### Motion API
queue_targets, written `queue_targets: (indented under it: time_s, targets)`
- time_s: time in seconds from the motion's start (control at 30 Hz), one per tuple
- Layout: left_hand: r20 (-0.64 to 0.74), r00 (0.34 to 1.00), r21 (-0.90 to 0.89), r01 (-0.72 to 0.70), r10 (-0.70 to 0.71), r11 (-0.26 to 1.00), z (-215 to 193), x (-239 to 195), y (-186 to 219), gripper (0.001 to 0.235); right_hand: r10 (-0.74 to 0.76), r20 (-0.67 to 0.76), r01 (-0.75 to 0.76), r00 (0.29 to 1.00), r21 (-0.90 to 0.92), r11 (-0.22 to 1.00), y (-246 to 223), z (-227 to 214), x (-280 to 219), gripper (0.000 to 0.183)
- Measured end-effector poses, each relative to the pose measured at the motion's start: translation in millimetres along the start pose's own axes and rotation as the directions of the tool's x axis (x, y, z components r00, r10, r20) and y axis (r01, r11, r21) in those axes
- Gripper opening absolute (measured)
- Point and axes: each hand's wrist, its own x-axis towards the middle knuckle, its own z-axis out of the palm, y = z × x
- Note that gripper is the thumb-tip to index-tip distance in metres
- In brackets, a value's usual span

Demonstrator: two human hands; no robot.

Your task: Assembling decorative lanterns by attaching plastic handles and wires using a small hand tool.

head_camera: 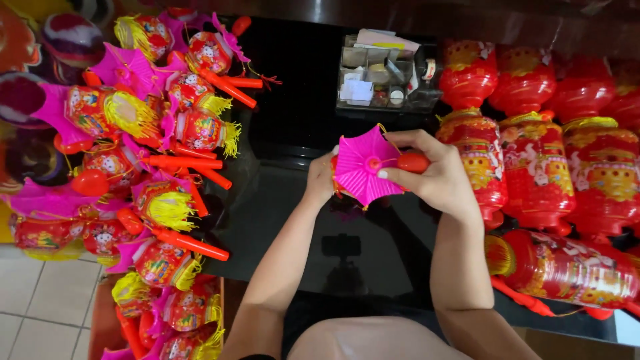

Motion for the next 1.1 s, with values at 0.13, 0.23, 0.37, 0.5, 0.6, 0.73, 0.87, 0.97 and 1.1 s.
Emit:
queue_targets:
  time_s: [0.13,0.23,0.37,0.5,0.6,0.73,0.87,0.97,1.1]
  targets:
    - [0.008,0.999,-0.12,-0.048,0.049,0.992,8,5,52,0.037,0.003,-0.021,-0.003,1.0,-0.042,0.999,-8,-7,-8,0.058]
    - [0.258,0.956,-0.388,-0.027,0.137,0.921,9,1,87,0.095,0.066,-0.026,-0.066,0.997,-0.015,0.998,-11,-14,-13,0.063]
    - [0.714,0.664,-0.594,0.404,0.225,0.696,24,-18,131,0.162,0.095,0.069,-0.111,0.993,0.284,0.953,14,-7,-8,0.071]
    - [0.688,0.691,-0.62,0.401,0.221,0.674,15,-19,118,0.156,0.135,0.046,-0.14,0.99,0.502,0.854,36,31,5,0.064]
    - [0.651,0.728,-0.654,0.394,0.214,0.646,4,-13,112,0.147,0.205,0.044,-0.185,0.978,0.639,0.747,53,44,13,0.056]
    - [0.599,0.775,-0.702,0.389,0.201,0.597,-11,5,104,0.133,0.241,0.122,-0.262,0.963,0.64,0.723,51,53,14,0.045]
    - [0.546,0.817,-0.749,0.378,0.184,0.545,-19,8,93,0.119,0.126,0.243,-0.261,0.962,0.677,0.688,75,59,10,0.055]
    - [0.516,0.839,-0.777,0.377,0.169,0.504,-26,8,84,0.111,0.007,0.3,-0.231,0.954,0.72,0.655,87,63,13,0.087]
    - [0.489,0.858,-0.806,0.375,0.157,0.459,-31,5,72,0.102,0.015,0.333,-0.215,0.943,0.574,0.79,48,55,16,0.077]
